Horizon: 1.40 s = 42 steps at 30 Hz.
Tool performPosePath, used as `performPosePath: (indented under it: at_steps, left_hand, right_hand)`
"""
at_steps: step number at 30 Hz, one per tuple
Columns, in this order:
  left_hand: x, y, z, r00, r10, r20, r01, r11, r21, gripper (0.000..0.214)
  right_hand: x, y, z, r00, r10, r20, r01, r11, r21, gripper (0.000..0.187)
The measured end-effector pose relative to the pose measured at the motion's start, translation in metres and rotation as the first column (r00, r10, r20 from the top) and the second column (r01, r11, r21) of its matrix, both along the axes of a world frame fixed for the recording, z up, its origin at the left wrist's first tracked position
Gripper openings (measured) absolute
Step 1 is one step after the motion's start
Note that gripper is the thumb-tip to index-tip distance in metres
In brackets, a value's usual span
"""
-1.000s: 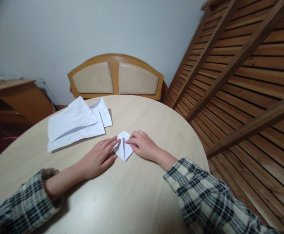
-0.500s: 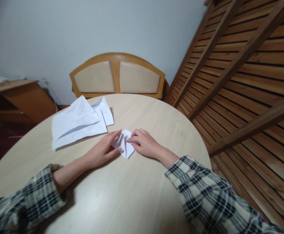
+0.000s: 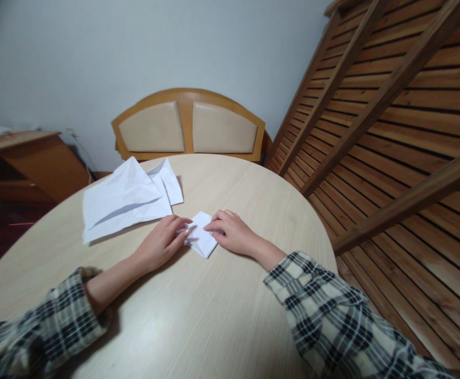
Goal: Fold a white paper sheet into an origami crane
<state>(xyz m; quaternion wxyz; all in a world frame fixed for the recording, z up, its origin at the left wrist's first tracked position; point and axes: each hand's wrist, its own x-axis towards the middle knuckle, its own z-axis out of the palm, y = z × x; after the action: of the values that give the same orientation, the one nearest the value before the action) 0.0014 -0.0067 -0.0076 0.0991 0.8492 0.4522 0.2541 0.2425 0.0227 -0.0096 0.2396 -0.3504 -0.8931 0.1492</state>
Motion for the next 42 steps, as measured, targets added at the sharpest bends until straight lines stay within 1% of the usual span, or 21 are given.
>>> performPosePath:
  at_steps: [3, 6, 11, 14, 18, 21, 25, 28, 33, 42]
  left_hand:
    - [-0.001, 0.000, -0.002, 1.000, 0.003, -0.031, -0.002, 1.000, 0.017, 0.025]
    - [-0.002, 0.001, -0.003, 0.999, -0.025, -0.048, 0.027, 0.999, 0.043, 0.022]
    - [-0.003, 0.003, -0.008, 0.990, -0.107, -0.088, 0.114, 0.991, 0.075, 0.031]
    - [-0.005, 0.004, -0.010, 0.978, -0.158, -0.140, 0.165, 0.985, 0.047, 0.037]
    - [-0.007, 0.001, -0.006, 0.969, -0.196, -0.153, 0.198, 0.980, -0.002, 0.038]
    - [-0.009, -0.003, -0.002, 0.964, -0.222, -0.146, 0.222, 0.975, -0.014, 0.038]
    - [-0.011, -0.005, 0.000, 0.960, -0.235, -0.154, 0.236, 0.972, -0.017, 0.038]
    - [-0.011, -0.004, 0.000, 0.958, -0.240, -0.159, 0.239, 0.971, -0.022, 0.038]
    - [-0.011, -0.004, 0.001, 0.956, -0.243, -0.163, 0.243, 0.970, -0.015, 0.039]
    - [-0.012, -0.003, -0.002, 0.951, -0.255, -0.172, 0.258, 0.966, -0.006, 0.039]
  right_hand:
    - [0.000, 0.000, 0.000, 1.000, -0.002, 0.000, 0.002, 1.000, -0.008, 0.025]
    - [0.000, 0.000, 0.001, 1.000, -0.005, 0.006, 0.005, 1.000, -0.014, 0.025]
    - [-0.001, 0.000, 0.002, 1.000, 0.004, -0.008, -0.005, 1.000, -0.021, 0.023]
    - [-0.001, 0.000, 0.003, 1.000, 0.011, -0.010, -0.012, 0.999, -0.034, 0.022]
    - [0.001, 0.000, 0.006, 0.998, 0.041, -0.039, -0.045, 0.995, -0.094, 0.023]
    - [0.003, 0.000, 0.009, 0.994, 0.089, -0.070, -0.100, 0.980, -0.175, 0.023]
    - [0.008, -0.001, 0.014, 0.987, 0.138, -0.079, -0.155, 0.945, -0.290, 0.021]
    - [0.010, -0.002, 0.017, 0.981, 0.176, -0.079, -0.192, 0.919, -0.345, 0.026]
    - [0.012, -0.004, 0.021, 0.980, 0.194, -0.044, -0.197, 0.910, -0.366, 0.038]
    - [0.015, -0.004, 0.025, 0.974, 0.224, -0.029, -0.217, 0.889, -0.403, 0.037]
